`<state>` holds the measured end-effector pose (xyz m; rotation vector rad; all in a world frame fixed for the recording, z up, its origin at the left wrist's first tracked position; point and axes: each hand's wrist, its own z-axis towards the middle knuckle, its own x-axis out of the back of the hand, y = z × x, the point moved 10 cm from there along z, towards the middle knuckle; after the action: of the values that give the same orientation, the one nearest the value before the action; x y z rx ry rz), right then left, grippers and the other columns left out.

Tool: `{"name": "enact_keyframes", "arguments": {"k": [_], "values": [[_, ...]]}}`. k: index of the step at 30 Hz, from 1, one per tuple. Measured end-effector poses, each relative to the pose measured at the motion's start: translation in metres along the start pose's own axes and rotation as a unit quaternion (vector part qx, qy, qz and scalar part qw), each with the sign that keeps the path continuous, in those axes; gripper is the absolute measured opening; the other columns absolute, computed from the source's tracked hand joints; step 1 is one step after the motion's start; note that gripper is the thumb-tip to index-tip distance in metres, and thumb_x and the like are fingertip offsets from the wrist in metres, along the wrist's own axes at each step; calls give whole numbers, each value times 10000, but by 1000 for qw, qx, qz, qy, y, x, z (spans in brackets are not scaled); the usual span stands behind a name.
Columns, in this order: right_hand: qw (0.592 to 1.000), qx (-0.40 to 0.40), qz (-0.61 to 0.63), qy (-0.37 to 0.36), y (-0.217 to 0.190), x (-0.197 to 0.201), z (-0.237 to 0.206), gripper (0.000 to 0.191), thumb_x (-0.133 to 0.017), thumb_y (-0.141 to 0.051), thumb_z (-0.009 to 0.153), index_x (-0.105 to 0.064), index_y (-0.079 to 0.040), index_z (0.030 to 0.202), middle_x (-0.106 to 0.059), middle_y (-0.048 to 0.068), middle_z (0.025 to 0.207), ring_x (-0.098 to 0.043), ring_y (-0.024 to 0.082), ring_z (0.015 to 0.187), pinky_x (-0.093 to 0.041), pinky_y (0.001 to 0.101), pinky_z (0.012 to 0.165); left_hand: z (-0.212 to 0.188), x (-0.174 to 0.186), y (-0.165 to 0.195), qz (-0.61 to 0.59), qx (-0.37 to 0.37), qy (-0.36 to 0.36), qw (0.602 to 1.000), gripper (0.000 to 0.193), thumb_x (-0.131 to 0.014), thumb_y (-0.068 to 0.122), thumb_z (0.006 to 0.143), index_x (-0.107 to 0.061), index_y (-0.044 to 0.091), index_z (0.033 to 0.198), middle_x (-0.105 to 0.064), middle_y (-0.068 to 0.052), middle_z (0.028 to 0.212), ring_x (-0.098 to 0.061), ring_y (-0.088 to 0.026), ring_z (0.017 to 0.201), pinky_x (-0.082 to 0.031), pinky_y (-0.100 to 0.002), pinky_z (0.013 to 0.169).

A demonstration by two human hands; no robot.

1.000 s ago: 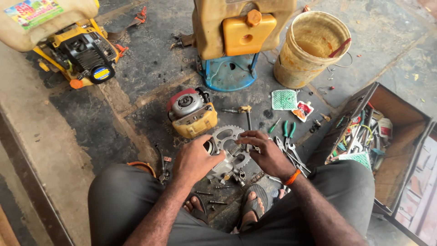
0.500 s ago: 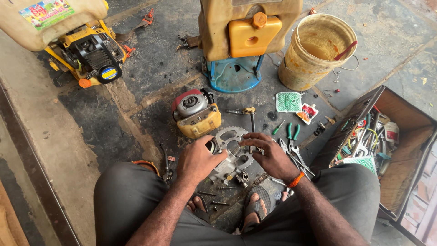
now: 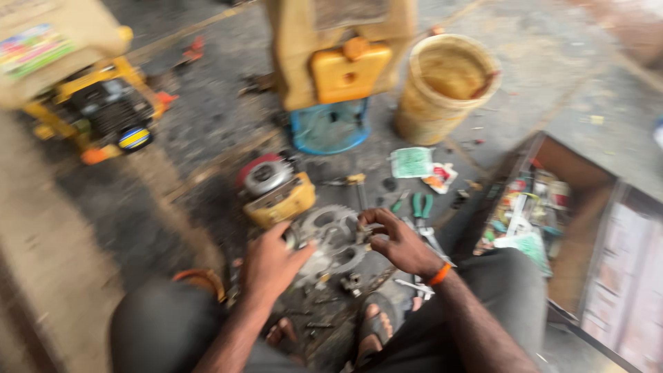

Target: The person sits on the floor and uses a T-handle wrench to loosen and remove a bolt from a small engine component. They then remove a gear and a cylindrical part, inspect them, and place them on the floor. The person continues to manipulate the engine part and tools throughout the clip.

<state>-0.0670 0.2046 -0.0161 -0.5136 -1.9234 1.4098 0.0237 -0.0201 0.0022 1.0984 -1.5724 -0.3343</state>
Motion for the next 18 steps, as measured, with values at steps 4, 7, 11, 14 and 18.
{"name": "enact_keyframes", "arguments": {"k": [4, 7, 11, 14, 18], "values": [[975, -7, 15, 222, 5, 77, -10, 325, -805, -253, 842, -564, -85, 980, -622, 101, 1268, -578, 223, 1246, -464, 428, 1089, -2, 6, 9, 51, 19, 14, 998, 549, -797, 472, 717, -748, 150, 1160, -795, -141, 1005, -750, -350, 957, -579, -458, 824], [900, -6, -3, 436, 5, 140, -43, 312, -811, -276, 866, -590, -62, 810, -689, 108, 1173, -644, 244, 1162, -534, 418, 1040, -4, 5, 8, 94, 75, 0, 993, 567, -798, 502, 720, -741, 176, 1181, -769, -165, 1069, -707, -404, 1043, -567, -482, 879], [771, 68, -71, 630, -7, 201, -110, 231, -746, -172, 925, -621, -61, 766, -656, 132, 1253, -582, 255, 1253, -456, 413, 1132, 0, -4, -2, 98, 107, -21, 989, 621, -787, 524, 710, -730, 197, 1234, -777, -159, 1115, -723, -384, 1075, -578, -472, 912], [691, 81, -98, 712, -4, 222, -147, 206, -746, -129, 909, -618, -45, 771, -553, 159, 1431, -521, 285, 1344, -416, 430, 1157, 15, -17, -24, 95, 90, -15, 991, 675, -818, 511, 695, -702, 194, 1280, -771, -162, 1138, -731, -363, 1091, -575, -449, 949], [624, 101, -170, 756, -13, 235, -179, 227, -760, -139, 925, -607, -18, 809, -417, 181, 1628, -429, 349, 1494, -360, 457, 1243, 45, -54, -50, -15, -13, -56, 998, 643, -856, 452, 707, -684, 125, 1233, -771, -173, 1067, -755, -311, 1038, -595, -414, 928]]}}
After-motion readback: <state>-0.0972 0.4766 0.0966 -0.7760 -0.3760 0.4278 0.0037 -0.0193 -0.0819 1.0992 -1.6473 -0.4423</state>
